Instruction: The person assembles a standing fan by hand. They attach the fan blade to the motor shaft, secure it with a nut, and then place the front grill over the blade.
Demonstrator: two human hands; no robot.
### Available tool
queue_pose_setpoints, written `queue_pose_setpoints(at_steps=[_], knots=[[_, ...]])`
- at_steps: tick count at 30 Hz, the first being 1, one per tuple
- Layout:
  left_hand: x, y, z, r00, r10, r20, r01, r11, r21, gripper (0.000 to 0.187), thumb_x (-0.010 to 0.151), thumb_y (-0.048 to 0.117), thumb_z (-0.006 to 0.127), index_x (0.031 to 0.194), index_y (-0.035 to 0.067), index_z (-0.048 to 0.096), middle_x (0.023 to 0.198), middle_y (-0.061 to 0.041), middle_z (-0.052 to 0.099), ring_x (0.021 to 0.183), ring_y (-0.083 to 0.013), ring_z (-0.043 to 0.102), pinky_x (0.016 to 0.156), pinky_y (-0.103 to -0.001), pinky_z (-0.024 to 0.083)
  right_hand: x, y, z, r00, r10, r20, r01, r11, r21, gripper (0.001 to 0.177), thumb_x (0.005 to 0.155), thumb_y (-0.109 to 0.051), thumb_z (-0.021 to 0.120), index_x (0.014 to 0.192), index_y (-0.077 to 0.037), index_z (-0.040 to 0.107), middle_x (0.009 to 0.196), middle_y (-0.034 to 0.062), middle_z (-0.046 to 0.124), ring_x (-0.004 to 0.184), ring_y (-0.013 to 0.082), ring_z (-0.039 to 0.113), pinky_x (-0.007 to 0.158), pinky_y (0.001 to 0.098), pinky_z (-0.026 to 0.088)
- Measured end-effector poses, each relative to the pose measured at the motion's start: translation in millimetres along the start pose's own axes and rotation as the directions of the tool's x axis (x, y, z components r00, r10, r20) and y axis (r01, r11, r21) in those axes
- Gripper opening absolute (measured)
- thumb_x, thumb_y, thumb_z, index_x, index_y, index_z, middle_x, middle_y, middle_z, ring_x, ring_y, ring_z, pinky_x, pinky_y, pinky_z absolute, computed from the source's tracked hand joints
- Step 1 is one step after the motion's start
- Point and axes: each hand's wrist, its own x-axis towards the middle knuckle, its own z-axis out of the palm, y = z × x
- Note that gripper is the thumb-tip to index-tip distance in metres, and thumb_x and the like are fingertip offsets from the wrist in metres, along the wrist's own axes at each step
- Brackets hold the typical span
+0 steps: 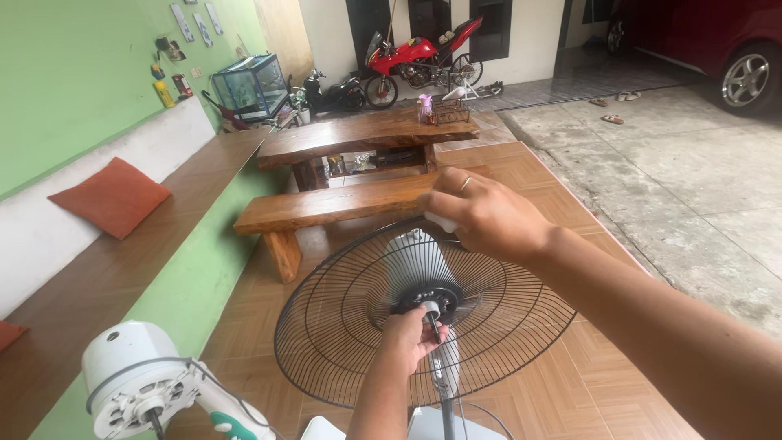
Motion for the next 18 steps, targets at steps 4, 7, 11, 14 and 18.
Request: queue_pose_setpoints(at_steps=[4, 7, 11, 14, 18], knots=[[2.1, 0.1, 4.3, 1.0, 0.014, -0.024, -0.013, 1.0, 0.019, 0.033, 0.105, 0.019, 0.052, 0.119, -0.01, 0.055, 0.087, -0.019, 0.065, 0.074, -0.0269, 0.069, 0.068, -0.036, 0.063, 4.8, 3.6, 0.3, 1.0, 0.012, -0.005, -0.012, 1.0, -0.009, 0.039, 0.08, 0.002, 0.071, 0.116, -0.012, 0.067, 0.114, 0.0097, 0.065, 0.098, 0.0348, 0.07, 0.079, 0.0436, 0.06], [1.4, 0.8, 7.9, 0.999, 0.008, -0.042, -0.008, 1.0, 0.011, 0.032, 0.104, 0.019, 0.053, 0.119, -0.009, 0.055, 0.086, -0.019, 0.065, 0.073, -0.027, 0.069, 0.069, -0.036, 0.062, 5.5, 3.8, -0.1, 0.999, 0.018, -0.038, -0.018, 1.0, -0.003, 0.034, 0.084, -0.002, 0.073, 0.116, -0.012, 0.067, 0.111, 0.0101, 0.065, 0.096, 0.0346, 0.07, 0.078, 0.0439, 0.06], [-3.1, 5.2, 6.6, 1.0, -0.024, 0.0, 0.024, 0.999, 0.044, 0.033, 0.104, 0.021, 0.051, 0.12, -0.008, 0.057, 0.089, -0.018, 0.064, 0.077, -0.0247, 0.069, 0.071, -0.035, 0.065, 3.0, 2.9, -2.4, 0.998, 0.056, -0.035, -0.055, 0.998, 0.038, 0.032, 0.086, -0.008, 0.076, 0.116, -0.01, 0.066, 0.106, 0.0105, 0.066, 0.091, 0.0343, 0.07, 0.076, 0.0445, 0.059], [-6.7, 10.1, 6.9, 0.999, -0.034, 0.003, 0.033, 0.997, 0.065, 0.034, 0.101, 0.015, 0.066, 0.119, -0.013, 0.059, 0.092, -0.019, 0.065, 0.078, -0.0255, 0.07, 0.073, -0.036, 0.066, 2.0, 3.2, -3.5, 0.998, 0.03, -0.057, -0.031, 0.999, -0.012, 0.035, 0.083, -0.006, 0.074, 0.117, -0.01, 0.066, 0.107, 0.0105, 0.066, 0.094, 0.035, 0.07, 0.077, 0.0446, 0.059], [-5.1, 14.9, 11.5, 0.997, -0.074, 0.005, 0.073, 0.993, 0.094, 0.031, 0.099, 0.017, 0.06, 0.12, -0.006, 0.062, 0.092, -0.018, 0.064, 0.079, -0.0259, 0.069, 0.075, -0.038, 0.065, 1.2, 7.4, -3.3, 0.999, 0.007, -0.05, -0.007, 1.0, 0.003, 0.036, 0.085, -0.004, 0.073, 0.119, -0.011, 0.065, 0.111, 0.0107, 0.066, 0.096, 0.0341, 0.071, 0.078, 0.0429, 0.06]])
